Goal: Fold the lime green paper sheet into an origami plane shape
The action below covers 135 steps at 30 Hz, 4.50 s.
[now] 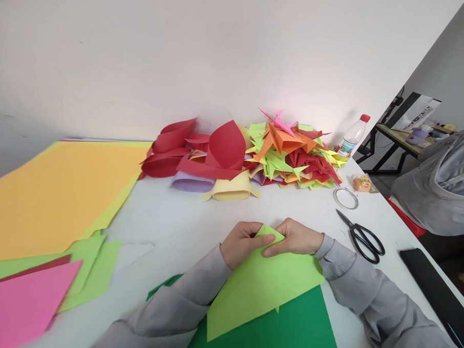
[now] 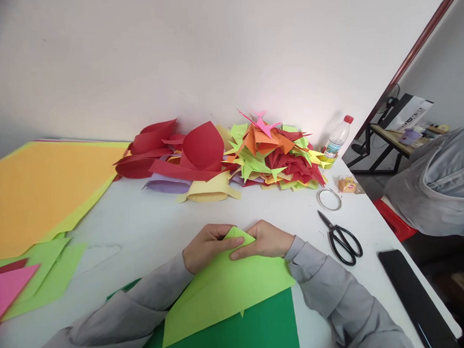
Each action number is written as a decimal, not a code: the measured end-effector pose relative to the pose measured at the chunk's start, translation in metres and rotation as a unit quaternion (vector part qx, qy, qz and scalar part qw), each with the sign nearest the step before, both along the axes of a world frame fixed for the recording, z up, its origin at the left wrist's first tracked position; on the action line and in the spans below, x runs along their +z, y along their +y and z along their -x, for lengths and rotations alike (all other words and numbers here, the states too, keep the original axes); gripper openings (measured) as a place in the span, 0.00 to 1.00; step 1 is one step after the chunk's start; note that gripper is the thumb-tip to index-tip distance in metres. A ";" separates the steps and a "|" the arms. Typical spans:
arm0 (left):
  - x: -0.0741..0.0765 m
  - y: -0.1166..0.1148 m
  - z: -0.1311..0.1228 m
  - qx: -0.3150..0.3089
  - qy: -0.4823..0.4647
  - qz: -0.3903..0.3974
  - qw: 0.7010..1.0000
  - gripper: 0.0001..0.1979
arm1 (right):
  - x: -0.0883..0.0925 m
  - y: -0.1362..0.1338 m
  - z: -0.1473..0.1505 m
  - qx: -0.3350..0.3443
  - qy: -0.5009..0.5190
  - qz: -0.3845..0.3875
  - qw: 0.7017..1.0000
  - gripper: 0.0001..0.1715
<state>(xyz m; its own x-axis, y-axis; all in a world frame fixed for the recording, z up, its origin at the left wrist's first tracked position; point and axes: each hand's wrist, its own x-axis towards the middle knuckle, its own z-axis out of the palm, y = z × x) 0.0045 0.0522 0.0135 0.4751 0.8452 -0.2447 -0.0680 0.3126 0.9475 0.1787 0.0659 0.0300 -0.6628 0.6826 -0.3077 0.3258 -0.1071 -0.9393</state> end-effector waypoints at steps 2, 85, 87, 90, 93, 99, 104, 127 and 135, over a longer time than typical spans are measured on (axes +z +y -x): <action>0.001 -0.001 -0.001 0.009 -0.005 0.012 1.000 0.17 | 0.001 0.000 -0.001 0.008 -0.004 -0.015 1.000 0.23; 0.003 0.004 -0.001 0.004 0.020 0.005 1.000 0.26 | 0.007 -0.001 -0.001 -0.026 0.050 0.141 0.988 0.24; 0.004 0.006 0.003 -0.004 0.041 -0.018 0.999 0.22 | 0.007 0.001 -0.003 -0.060 0.057 0.147 0.986 0.24; 0.006 0.009 0.008 -0.034 0.068 -0.037 0.996 0.17 | 0.006 0.006 -0.008 -0.082 0.061 0.164 0.981 0.26; 0.007 0.010 0.011 -0.064 0.077 -0.033 0.994 0.16 | 0.004 0.009 -0.012 -0.080 0.055 0.174 0.980 0.29; 0.005 0.008 0.008 -0.077 0.107 -0.048 0.990 0.14 | 0.001 0.010 -0.013 -0.054 0.042 0.087 0.994 0.26; 0.006 0.008 0.007 -0.066 0.127 -0.079 0.986 0.11 | -0.001 0.013 -0.013 -0.030 0.038 0.031 0.998 0.22; 0.007 0.011 0.008 -0.022 0.142 -0.080 0.986 0.11 | 0.001 0.024 -0.030 -0.101 0.043 0.044 0.993 0.24; 0.004 0.016 0.013 0.018 0.084 -0.031 0.996 0.14 | 0.000 0.033 -0.046 -0.150 0.092 0.061 0.983 0.23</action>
